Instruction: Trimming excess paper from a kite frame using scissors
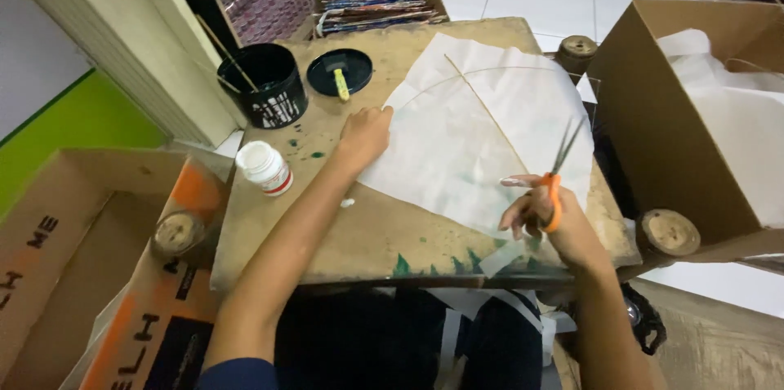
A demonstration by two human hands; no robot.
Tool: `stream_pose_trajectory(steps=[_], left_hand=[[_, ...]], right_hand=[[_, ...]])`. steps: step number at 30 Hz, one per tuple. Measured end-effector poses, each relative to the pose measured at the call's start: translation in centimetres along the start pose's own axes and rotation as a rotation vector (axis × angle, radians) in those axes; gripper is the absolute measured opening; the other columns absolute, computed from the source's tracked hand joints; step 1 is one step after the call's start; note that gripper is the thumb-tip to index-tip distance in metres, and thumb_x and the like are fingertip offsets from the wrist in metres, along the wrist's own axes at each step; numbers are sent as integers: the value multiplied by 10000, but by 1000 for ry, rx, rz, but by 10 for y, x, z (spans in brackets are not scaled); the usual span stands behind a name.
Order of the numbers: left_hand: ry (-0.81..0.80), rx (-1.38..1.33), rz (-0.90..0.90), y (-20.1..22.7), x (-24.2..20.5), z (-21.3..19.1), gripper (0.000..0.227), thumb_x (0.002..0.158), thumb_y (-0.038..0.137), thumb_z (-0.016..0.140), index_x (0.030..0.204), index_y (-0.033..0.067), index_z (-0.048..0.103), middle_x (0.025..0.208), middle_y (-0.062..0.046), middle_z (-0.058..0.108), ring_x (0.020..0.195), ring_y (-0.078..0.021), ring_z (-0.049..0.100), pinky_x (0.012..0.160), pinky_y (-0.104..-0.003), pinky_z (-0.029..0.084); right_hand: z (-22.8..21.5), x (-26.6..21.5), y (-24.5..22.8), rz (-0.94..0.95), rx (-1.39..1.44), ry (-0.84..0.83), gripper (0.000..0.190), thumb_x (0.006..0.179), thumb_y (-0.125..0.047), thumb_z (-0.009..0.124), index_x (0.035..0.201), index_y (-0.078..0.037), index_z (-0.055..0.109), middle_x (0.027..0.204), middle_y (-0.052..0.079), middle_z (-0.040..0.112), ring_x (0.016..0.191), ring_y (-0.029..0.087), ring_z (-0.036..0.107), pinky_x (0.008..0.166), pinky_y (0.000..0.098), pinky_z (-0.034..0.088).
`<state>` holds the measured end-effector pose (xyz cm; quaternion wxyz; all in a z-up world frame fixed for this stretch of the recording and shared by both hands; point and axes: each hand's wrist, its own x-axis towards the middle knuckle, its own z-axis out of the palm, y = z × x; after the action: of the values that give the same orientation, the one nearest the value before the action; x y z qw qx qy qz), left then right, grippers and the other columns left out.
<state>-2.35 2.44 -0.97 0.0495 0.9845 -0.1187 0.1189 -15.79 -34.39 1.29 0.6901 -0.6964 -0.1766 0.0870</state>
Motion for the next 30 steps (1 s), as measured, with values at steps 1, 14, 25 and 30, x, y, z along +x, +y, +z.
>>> stream_pose_trajectory(steps=[1,14,25,30], left_hand=[[-1,1,-8,6,-10,-8,210,897,34,590,1096,25,659,869,-186,703,849,-368,730,728,-515,599],[-164,-239,-157,58,-119,-48,471,908,50,487,1371,39,405,965,-286,696,909,-460,720,778,-586,579],[-288,-439,-119,117,-127,-41,648,856,79,527,1462,-46,336,988,-355,667,854,-457,734,686,-550,605],[-398,-549,-55,141,-147,-81,470,907,116,537,1353,-15,469,1101,-375,649,984,-519,698,783,-593,571]], right_hand=[[-2,-1,0,2,1,-8,744,940,-592,510,1324,44,557,688,273,723,475,292,673,360,269,398],[14,-36,-9,-35,-32,-73,741,1003,-592,435,1331,65,536,732,273,702,498,300,658,380,271,380],[15,-56,-16,-49,-43,-50,783,998,-651,428,1321,50,556,733,248,688,505,282,640,386,265,362],[7,-63,-15,-55,-52,-11,777,1026,-631,392,1333,65,549,724,268,679,513,316,639,394,278,373]])
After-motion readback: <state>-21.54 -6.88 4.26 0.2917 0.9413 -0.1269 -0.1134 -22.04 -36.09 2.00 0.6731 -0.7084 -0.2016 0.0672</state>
